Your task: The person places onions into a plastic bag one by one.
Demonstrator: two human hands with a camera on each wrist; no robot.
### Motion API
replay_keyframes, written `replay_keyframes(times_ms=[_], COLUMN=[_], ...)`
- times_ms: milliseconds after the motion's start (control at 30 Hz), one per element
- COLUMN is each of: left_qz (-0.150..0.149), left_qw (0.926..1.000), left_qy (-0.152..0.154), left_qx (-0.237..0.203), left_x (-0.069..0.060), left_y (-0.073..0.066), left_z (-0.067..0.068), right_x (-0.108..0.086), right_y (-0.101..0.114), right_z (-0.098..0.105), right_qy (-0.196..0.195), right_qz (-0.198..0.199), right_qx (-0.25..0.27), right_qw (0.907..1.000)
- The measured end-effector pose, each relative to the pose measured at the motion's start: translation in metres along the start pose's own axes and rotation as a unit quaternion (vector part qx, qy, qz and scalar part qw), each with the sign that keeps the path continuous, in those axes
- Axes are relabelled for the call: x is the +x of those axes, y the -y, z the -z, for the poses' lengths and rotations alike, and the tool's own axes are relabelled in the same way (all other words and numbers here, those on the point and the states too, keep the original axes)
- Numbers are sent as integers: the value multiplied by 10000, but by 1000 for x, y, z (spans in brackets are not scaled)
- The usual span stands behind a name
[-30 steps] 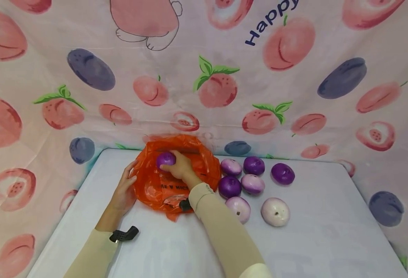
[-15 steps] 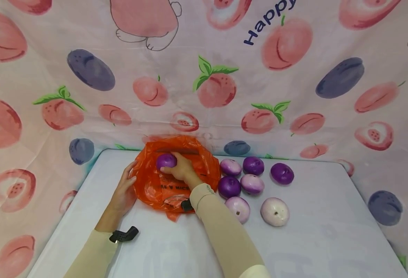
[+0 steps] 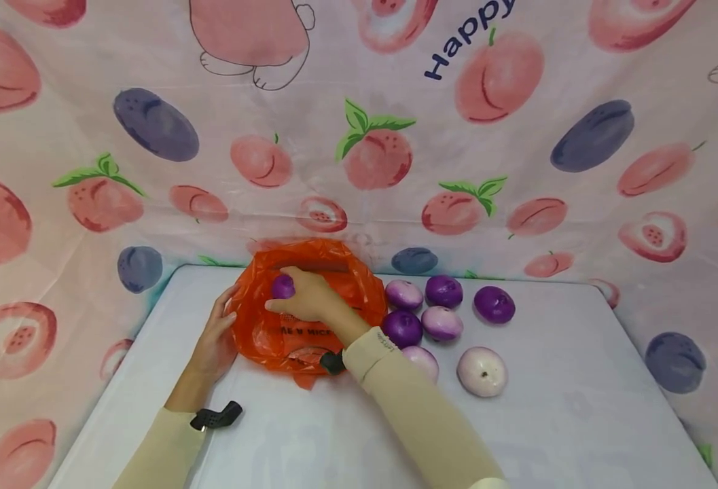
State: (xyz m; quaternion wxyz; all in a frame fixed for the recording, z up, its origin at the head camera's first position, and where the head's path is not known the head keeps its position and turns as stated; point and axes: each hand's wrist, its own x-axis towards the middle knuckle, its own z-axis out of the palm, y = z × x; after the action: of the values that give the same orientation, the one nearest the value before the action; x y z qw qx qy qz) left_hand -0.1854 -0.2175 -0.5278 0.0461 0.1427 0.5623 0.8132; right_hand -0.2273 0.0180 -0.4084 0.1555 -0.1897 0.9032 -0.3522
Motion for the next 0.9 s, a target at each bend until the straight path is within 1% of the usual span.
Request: replay_keyframes(times_ms=[67, 133, 233, 333, 467, 600, 767, 900], left_qz=[0, -11, -34, -17, 23, 1, -21, 23], left_qw=[10000, 10000, 10000, 10000, 10000, 10000, 10000, 10000], left_qy=[8, -6, -32, -64, -59, 1, 58, 47], left_qx=[6, 3, 22, 29, 43, 60, 8, 6], left_x=[0, 0, 0, 0, -1, -1, -3, -1], left_y=[0, -1, -2, -2, -4, -5, -4, -4], left_z=[-1, -3, -4, -4, -4, -3, -3, -3], right_x=[-17, -33, -53, -70, -91, -110, -133, -148], right_y=[6, 8, 0, -18, -44, -69, -97, -120], right_z=[16, 33, 59, 82, 108, 127, 148, 163], right_qy=[73, 56, -79, -291, -629, -1007, -1397, -1642], right_qz=[192, 332, 418, 318, 195, 142, -78, -261], right_qx=[27, 100, 291, 603, 1066, 1213, 1398, 1317], right_qw=[9998, 9994, 9987, 9972, 9921, 9874, 9802, 9773])
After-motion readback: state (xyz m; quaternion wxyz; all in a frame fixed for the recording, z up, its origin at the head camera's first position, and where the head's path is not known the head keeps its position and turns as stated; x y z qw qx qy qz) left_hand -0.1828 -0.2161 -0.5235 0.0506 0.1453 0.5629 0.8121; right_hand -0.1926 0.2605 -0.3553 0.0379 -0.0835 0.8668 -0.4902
